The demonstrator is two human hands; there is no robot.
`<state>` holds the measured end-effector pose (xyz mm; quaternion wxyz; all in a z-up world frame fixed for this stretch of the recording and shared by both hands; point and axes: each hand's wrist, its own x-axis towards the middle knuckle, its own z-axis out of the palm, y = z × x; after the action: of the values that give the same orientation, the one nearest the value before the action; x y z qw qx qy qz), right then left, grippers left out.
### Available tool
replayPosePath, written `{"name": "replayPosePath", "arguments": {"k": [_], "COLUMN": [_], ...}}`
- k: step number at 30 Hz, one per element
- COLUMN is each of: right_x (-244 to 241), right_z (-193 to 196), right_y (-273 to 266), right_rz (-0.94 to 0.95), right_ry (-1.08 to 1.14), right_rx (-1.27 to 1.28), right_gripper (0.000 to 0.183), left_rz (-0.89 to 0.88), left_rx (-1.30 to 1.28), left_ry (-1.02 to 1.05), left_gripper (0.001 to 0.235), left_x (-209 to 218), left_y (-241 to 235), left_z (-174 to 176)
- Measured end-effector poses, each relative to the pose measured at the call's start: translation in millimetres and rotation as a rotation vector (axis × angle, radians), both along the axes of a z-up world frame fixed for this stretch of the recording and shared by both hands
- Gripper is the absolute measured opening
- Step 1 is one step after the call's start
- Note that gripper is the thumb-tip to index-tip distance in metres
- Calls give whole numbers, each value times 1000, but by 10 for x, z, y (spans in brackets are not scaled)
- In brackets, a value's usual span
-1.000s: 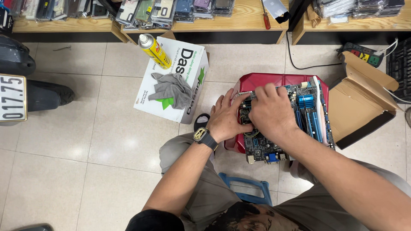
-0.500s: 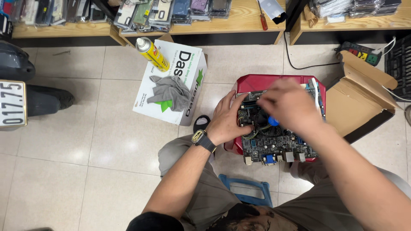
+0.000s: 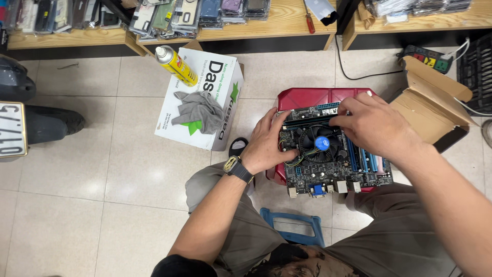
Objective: The person removes a CPU cooler from a motherboard. They unplug the fan cable, detach the mounting clips, and lift the cooler off the board, placing it aside.
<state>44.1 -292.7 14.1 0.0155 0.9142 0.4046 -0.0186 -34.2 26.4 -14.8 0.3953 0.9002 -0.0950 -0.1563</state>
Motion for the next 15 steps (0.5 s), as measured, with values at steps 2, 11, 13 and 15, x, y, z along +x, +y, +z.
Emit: {"name": "replayPosePath", "arguments": {"k": [2, 11, 13, 15], "right_x": [64, 284, 314, 366], "right_z": [-10, 29, 13, -15], "right_y": [-9, 76, 87, 77], "right_rz": [91, 500, 542, 547], "right_ry": [-67, -197, -199, -206], "right_rx": [-56, -231, -280, -250], "right_gripper": [34, 27, 26, 25], "left_rz": [0, -58, -57, -61], "left_rx": [-1, 117, 152, 202], "left_ry": [8, 81, 131, -73], "left_gripper": [115, 125, 133, 137], "left_x": [4, 198, 266, 337], "left_y": [3, -18, 17, 81], "left_z": [-30, 290, 298, 142]}}
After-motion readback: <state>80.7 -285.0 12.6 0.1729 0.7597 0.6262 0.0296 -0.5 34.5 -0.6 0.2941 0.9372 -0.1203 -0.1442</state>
